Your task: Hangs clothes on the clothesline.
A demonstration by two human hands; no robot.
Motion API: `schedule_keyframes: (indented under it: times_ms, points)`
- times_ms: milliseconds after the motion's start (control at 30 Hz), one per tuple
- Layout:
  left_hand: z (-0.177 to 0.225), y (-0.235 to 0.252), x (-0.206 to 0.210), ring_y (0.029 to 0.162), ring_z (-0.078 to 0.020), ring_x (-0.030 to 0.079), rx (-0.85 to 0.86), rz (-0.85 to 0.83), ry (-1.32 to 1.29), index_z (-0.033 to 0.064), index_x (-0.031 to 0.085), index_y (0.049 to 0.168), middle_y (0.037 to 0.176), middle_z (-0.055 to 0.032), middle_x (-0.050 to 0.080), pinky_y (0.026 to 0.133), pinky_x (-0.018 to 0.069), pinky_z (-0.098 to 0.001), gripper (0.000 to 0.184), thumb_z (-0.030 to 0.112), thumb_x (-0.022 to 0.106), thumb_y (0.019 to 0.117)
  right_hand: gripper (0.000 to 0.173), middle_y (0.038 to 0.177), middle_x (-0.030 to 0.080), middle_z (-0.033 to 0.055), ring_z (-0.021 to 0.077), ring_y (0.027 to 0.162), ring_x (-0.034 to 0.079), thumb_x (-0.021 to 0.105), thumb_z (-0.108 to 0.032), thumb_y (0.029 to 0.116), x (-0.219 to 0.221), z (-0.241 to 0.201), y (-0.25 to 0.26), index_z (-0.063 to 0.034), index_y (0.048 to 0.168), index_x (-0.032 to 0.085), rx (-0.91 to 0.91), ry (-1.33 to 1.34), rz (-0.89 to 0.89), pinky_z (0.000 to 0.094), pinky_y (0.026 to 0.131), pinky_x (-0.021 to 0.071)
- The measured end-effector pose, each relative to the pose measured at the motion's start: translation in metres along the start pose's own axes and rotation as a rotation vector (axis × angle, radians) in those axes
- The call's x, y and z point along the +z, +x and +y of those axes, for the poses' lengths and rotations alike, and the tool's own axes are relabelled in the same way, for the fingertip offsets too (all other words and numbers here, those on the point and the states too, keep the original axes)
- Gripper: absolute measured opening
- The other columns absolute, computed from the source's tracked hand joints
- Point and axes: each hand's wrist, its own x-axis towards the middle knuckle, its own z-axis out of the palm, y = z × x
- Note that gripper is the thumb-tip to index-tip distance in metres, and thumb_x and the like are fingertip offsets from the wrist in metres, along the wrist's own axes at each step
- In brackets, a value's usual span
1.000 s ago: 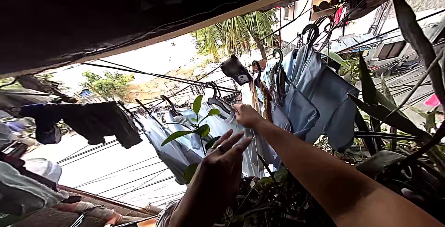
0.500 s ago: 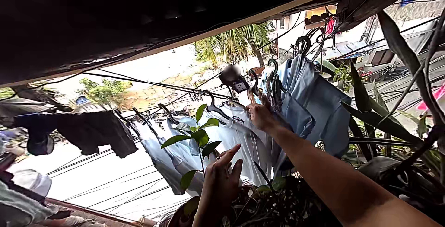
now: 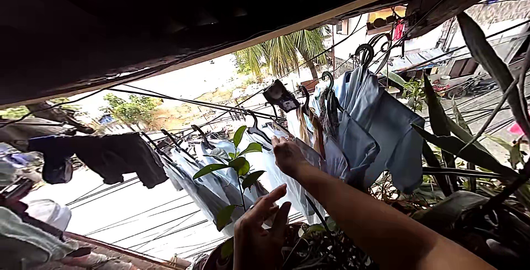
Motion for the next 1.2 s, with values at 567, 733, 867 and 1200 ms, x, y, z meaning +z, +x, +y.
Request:
schedule_keyframes:
  times_ms: [567, 733, 867, 1200]
  points:
    - [-0.129, 0.206, -0.101, 0.117, -0.0398, 0.06, -0.905, 0.007, 0.454, -0.0104, 0.057, 0.128, 0.125, -0.0296, 0.061, 0.1, 0.0457, -0.0574, 0.047, 0.029, 0.062, 0.1032, 0.029, 0.129, 0.061, 0.0288, 0.0429, 0.126, 0.058, 0.055, 0.003, 0.0972, 0.014, 0.004, 0.053, 0.0083, 0.125, 0.061, -0.028, 0.213, -0.045, 0.058, 0.104, 0.0472]
    - [-0.124, 0.214, -0.083, 0.104, -0.0302, 0.063, -0.954, 0.086, 0.367, -0.009, 0.056, 0.128, 0.12, -0.0249, 0.062, 0.093, 0.05, -0.048, 0.039, 0.02, 0.061, 0.1021, 0.029, 0.13, 0.061, 0.0273, 0.042, 0.126, 0.058, 0.053, 0.003, 0.0982, 0.015, 0.006, 0.057, 0.0071, 0.126, 0.061, -0.042, 0.216, -0.043, 0.0591, 0.103, 0.0472]
    - [-0.12, 0.226, -0.082, 0.097, -0.0226, 0.059, -0.989, 0.154, 0.173, -0.0027, 0.053, 0.133, 0.12, -0.0188, 0.06, 0.085, 0.0495, -0.0407, 0.035, 0.016, 0.052, 0.1037, 0.03, 0.131, 0.061, 0.0268, 0.0423, 0.127, 0.058, 0.054, 0.003, 0.0976, 0.015, 0.005, 0.068, 0.0065, 0.127, 0.061, -0.062, 0.22, -0.057, 0.0603, 0.103, 0.0472]
    - [-0.112, 0.216, -0.069, 0.098, -0.0195, 0.061, -0.975, 0.189, -0.014, 0.0007, 0.052, 0.135, 0.121, -0.0155, 0.061, 0.085, 0.0504, -0.0363, 0.039, 0.025, 0.056, 0.1043, 0.033, 0.132, 0.063, 0.0256, 0.0392, 0.128, 0.058, 0.053, -0.004, 0.102, 0.008, 0.015, 0.068, 0.0041, 0.133, 0.062, -0.123, 0.214, -0.091, 0.0546, 0.109, 0.0443]
